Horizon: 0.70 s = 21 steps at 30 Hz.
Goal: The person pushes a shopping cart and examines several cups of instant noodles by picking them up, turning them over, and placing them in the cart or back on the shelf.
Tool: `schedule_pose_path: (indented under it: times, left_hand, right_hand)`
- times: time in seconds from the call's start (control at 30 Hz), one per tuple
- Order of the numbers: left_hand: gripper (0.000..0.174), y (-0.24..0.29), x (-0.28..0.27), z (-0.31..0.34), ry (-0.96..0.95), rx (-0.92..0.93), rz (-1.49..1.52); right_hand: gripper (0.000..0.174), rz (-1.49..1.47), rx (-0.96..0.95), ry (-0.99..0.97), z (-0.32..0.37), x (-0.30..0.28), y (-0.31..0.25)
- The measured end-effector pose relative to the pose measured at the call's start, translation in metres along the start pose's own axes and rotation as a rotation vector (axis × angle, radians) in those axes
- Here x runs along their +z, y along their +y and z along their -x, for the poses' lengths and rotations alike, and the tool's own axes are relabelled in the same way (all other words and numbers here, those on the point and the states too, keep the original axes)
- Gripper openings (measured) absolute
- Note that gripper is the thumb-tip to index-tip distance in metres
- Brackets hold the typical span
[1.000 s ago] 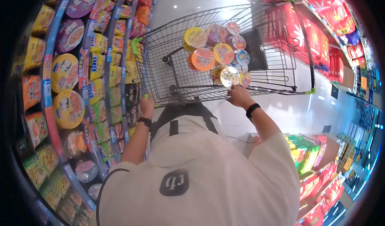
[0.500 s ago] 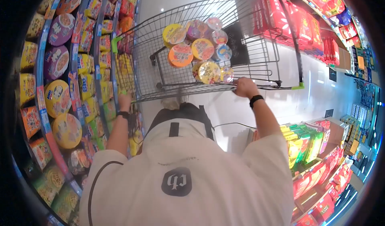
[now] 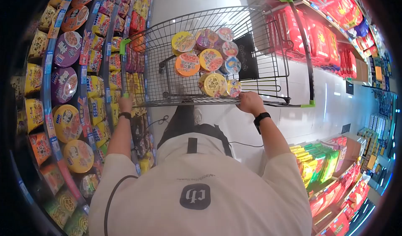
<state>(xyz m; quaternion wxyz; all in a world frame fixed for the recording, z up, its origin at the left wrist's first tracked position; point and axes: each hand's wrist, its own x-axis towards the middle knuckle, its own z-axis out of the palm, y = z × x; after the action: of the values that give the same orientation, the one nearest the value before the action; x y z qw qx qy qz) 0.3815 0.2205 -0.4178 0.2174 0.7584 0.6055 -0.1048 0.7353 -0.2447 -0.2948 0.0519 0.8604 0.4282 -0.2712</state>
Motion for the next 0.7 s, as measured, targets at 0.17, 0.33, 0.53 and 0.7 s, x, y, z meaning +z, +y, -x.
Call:
schedule_pose_path:
  times: [0.17, 0.33, 0.53, 0.7]
  left_hand:
    - [0.048, 0.031, -0.013, -0.022, 0.162, 0.062, -0.071]
    - [0.029, 0.056, -0.025, -0.037, 0.273, -0.014, 0.413]
    - [0.034, 0.049, 0.023, -0.119, 0.21, -0.047, 0.302]
    - [0.032, 0.074, -0.017, -0.12, 0.17, -0.101, 0.319]
  right_hand:
    - [0.029, 0.0, 0.048, -0.006, -0.036, -0.004, 0.01]
    - [0.037, 0.071, 0.087, -0.069, -0.07, -0.008, 0.015]
    - [0.03, -0.011, 0.014, 0.035, -0.104, -0.044, 0.001]
    - [0.036, -0.013, 0.015, -0.023, -0.121, -0.056, 0.005]
